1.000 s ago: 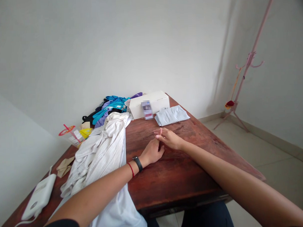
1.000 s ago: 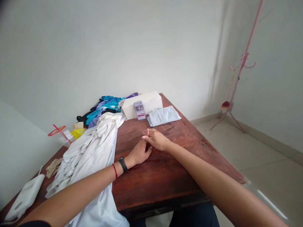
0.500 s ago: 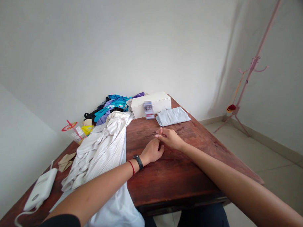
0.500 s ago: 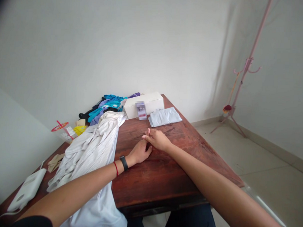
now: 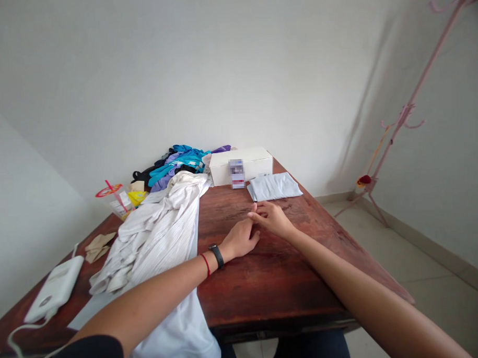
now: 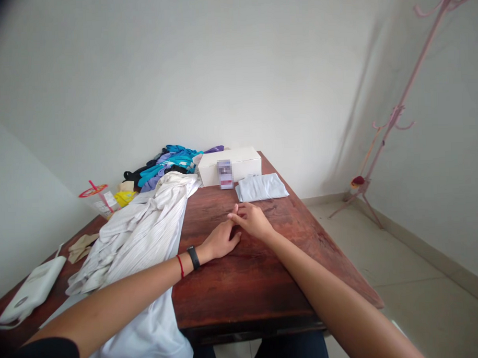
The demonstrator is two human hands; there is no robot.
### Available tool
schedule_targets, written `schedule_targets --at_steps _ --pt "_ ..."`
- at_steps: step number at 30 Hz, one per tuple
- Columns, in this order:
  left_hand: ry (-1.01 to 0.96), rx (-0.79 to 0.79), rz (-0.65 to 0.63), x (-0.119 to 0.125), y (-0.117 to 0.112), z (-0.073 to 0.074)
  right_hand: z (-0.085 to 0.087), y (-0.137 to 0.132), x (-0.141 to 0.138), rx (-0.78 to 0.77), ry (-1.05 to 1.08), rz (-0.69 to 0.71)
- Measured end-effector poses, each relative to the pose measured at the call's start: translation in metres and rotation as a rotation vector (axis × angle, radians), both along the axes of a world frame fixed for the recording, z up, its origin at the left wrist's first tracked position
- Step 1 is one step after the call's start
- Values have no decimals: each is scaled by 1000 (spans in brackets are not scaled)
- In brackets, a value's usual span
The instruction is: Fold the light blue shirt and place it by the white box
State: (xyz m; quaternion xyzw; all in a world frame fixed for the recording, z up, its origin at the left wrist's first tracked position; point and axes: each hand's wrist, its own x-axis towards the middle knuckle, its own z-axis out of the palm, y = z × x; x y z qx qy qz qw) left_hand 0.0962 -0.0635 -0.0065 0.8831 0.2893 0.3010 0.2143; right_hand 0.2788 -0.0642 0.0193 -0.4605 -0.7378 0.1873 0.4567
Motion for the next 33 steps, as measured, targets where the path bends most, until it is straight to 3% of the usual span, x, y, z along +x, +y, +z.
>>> schedule_targets --at_steps 2,4,7,10,14,18,24,28,33 --pt "-91 -112 29 -2 2 0 5 -1 3 2 49 -48" --pt "-212 -227 79 -4 5 0 11 -4 4 -66 131 6" --pt "-334 -297 102 -7 8 1 14 -12 -2 -276 235 291" --pt "-335 -320 21 -9 8 2 9 -20 -16 -470 270 570" --pt "-351 -358 -66 -11 6 4 -3 -24 -27 -555 316 717" --pt "-387 -332 -54 -10 5 7 -9 -20 -29 -582 339 688" --pt "-408 -499 -100 -8 0 9 -15 -12 -38 -604 436 556" --pt "-436 -467 -104 -7 -1 8 -15 -12 -44 -602 423 491" --pt "-367 -349 -97 -9 0 10 -9 -19 -44 -368 317 382"
